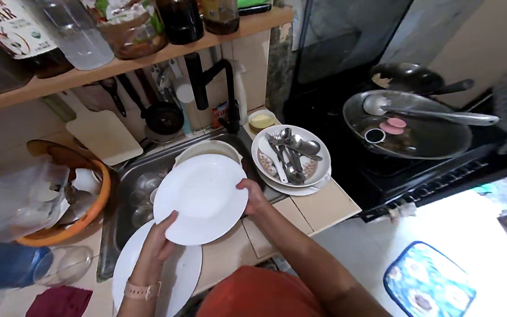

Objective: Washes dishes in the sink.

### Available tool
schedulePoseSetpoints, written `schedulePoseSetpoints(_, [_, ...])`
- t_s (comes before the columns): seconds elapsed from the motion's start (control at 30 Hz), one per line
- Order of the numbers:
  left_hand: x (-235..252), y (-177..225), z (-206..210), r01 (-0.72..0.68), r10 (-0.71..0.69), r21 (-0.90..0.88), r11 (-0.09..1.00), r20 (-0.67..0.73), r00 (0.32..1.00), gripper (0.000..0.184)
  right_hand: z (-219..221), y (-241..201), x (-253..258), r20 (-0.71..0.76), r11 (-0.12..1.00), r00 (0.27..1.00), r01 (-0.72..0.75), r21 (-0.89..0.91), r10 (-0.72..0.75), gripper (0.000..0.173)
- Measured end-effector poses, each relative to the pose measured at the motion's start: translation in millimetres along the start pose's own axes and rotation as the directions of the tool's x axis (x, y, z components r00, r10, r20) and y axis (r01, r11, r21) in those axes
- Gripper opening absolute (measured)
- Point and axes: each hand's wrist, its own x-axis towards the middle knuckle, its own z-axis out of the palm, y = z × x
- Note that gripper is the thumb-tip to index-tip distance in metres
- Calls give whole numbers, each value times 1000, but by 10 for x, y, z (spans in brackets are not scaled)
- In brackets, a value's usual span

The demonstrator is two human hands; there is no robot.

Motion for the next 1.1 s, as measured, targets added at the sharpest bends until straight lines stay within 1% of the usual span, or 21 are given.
schedulePoseSetpoints(0.07, [-3, -93, 41, 8, -10, -96, 995, -12, 1000, 22, -76, 8, -16, -1, 1000, 1000, -3, -18, 3, 27])
schedulePoseSetpoints(0.1, [-7, -138, 58, 4, -6, -108, 994, -20, 1000, 22, -134, 7, -26, 8, 999, 1000, 8, -32, -7, 30])
schedulePoseSetpoints(0.17, [-7, -230, 78, -17, 14, -97, 995, -31, 999, 22, -331, -14, -64, 3, 992, 999, 32, -122, -32, 48])
schedulePoseSetpoints(0.2, [-7, -269, 87, -34, 31, -79, 996, -43, 999, 23, -451, -39, -112, -65, 984, 997, 21, -178, -33, 55])
schedulePoseSetpoints(0.23, [-9, -294, 98, -49, 46, -59, 997, -57, 997, 25, -588, -77, -177, -150, 978, 988, 5, -210, -37, 58])
schedulePoseSetpoints(0.27, [-9, -307, 109, -58, 55, -39, 998, -71, 996, 25, -724, -123, -246, -251, 974, 966, 1, -226, -59, 58])
schedulePoseSetpoints(0.33, [3, -324, 111, -58, 56, -16, 998, -100, 993, 25, -1004, -212, -353, -426, 965, 891, 50, -256, -159, 52])
schedulePoseSetpoints(0.43, [37, -333, 131, -78, 78, 5, 997, -111, 991, 26, -1401, -422, -410, -521, 938, 798, 152, -311, -303, 54])
schedulePoseSetpoints(0.5, [67, -340, 161, -95, 100, 47, 994, -98, 990, 27, -1567, -608, -365, -566, 931, 753, 174, -319, -335, 55])
schedulePoseSetpoints(0.53, [80, -340, 189, -100, 106, 71, 992, -93, 990, 26, -1627, -705, -320, -579, 933, 744, 171, -317, -333, 55])
schedulePoseSetpoints(0.57, [94, -345, 221, -100, 108, 85, 991, -95, 990, 26, -1672, -800, -265, -590, 938, 742, 157, -309, -318, 55])
schedulePoseSetpoints(0.63, [127, -371, 285, -90, 101, 100, 991, -114, 988, 27, -1704, -971, -153, -601, 942, 750, 84, -325, -275, 55])
schedulePoseSetpoints(0.67, [136, -383, 318, -83, 95, 100, 991, -123, 988, 28, -1710, -1041, -90, -606, 938, 756, 32, -344, -248, 53])
schedulePoseSetpoints(0.73, [146, -411, 372, -70, 83, 96, 993, -139, 987, 28, -1761, -1157, 25, -590, 929, 790, -73, -364, -169, 49])
schedulePoseSetpoints(0.8, [148, -427, 406, -61, 72, 81, 995, -143, 987, 28, -1793, -1240, 104, -591, 931, 800, -137, -338, -97, 42])
schedulePoseSetpoints(0.9, [145, -443, 440, -71, 78, 55, 996, -148, 986, 28, -1782, -1306, 152, -587, 937, 808, -173, -305, -41, 32])
schedulePoseSetpoints(0.97, [149, -445, 449, -70, 76, 46, 996, -150, 986, 28, -1801, -1308, 193, -594, 933, 803, -172, -317, -54, 26])
schedulePoseSetpoints(1.0, [148, -434, 459, -63, 70, 47, 997, -155, 985, 28, -1813, -1316, 197, -587, 935, 808, -165, -315, -56, 25])
schedulePoseSetpoints(1.03, [144, -417, 471, -51, 59, 52, 997, -160, 985, 29, -1807, -1331, 176, -574, 942, 817, -153, -300, -50, 29])
schedulePoseSetpoints(1.1, [144, -399, 486, -44, 52, 54, 998, -163, 985, 29, -1797, -1345, 162, -571, 943, 820, -157, -292, -41, 27])
